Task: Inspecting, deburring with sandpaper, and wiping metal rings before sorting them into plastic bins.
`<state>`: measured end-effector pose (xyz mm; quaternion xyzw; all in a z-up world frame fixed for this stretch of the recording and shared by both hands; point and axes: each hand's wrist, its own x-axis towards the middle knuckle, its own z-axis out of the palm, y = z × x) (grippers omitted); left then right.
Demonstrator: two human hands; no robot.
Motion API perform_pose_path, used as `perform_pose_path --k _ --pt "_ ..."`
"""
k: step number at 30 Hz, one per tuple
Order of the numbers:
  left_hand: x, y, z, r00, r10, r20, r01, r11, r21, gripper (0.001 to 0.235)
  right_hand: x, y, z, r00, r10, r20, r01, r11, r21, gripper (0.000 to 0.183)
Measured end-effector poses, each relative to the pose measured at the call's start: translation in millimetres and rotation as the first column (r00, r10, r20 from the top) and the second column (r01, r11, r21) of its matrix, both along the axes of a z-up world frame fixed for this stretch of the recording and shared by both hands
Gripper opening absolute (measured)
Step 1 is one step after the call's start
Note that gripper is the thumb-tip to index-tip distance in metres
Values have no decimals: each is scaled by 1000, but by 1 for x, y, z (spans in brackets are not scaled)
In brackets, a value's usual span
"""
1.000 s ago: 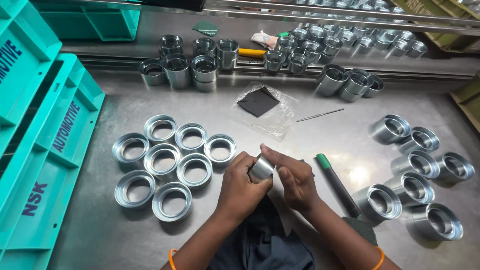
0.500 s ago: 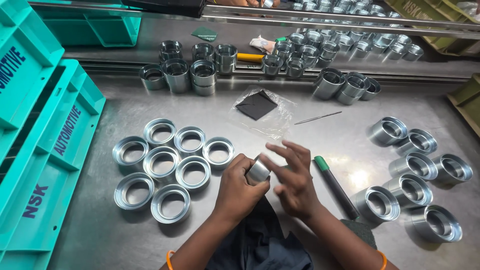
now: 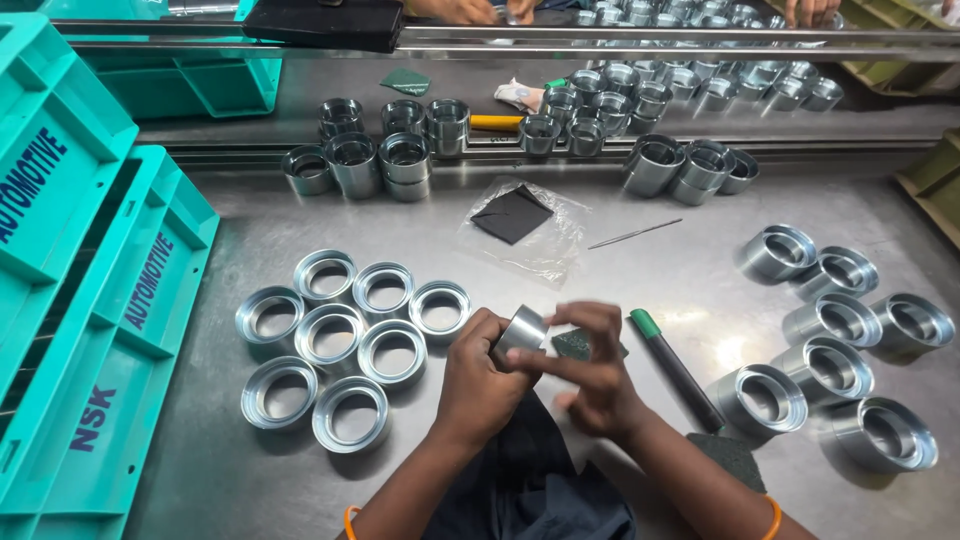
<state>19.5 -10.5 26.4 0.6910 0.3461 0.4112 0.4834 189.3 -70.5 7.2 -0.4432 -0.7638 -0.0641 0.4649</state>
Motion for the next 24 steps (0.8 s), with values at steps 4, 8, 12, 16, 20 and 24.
perform_pose_path --k 4,8,12,16,20,24 --pt "-2 -2 10 997 -35 64 38 999 -37 25 11 6 -12 965 13 -261 -47 991 -125 64" --pt "-6 -5 16 983 -120 136 117 993 31 27 15 13 -32 696 -101 -711 -382 787 -485 48" --pt "-6 -10 15 963 -221 156 223 975 5 29 12 13 -50 481 -204 -852 -600 632 -490 38" --pt "-3 -14 20 965 -231 121 231 973 16 30 4 9 -20 584 -135 -800 -471 747 -470 35" --pt "-1 -20 19 949 -291 119 294 956 -14 32 2 3 1 854 -140 -501 -98 902 -420 40" --pt "1 -21 18 958 -275 81 282 955 -91 32 2 6 -4 842 -159 -516 -117 879 -462 39"
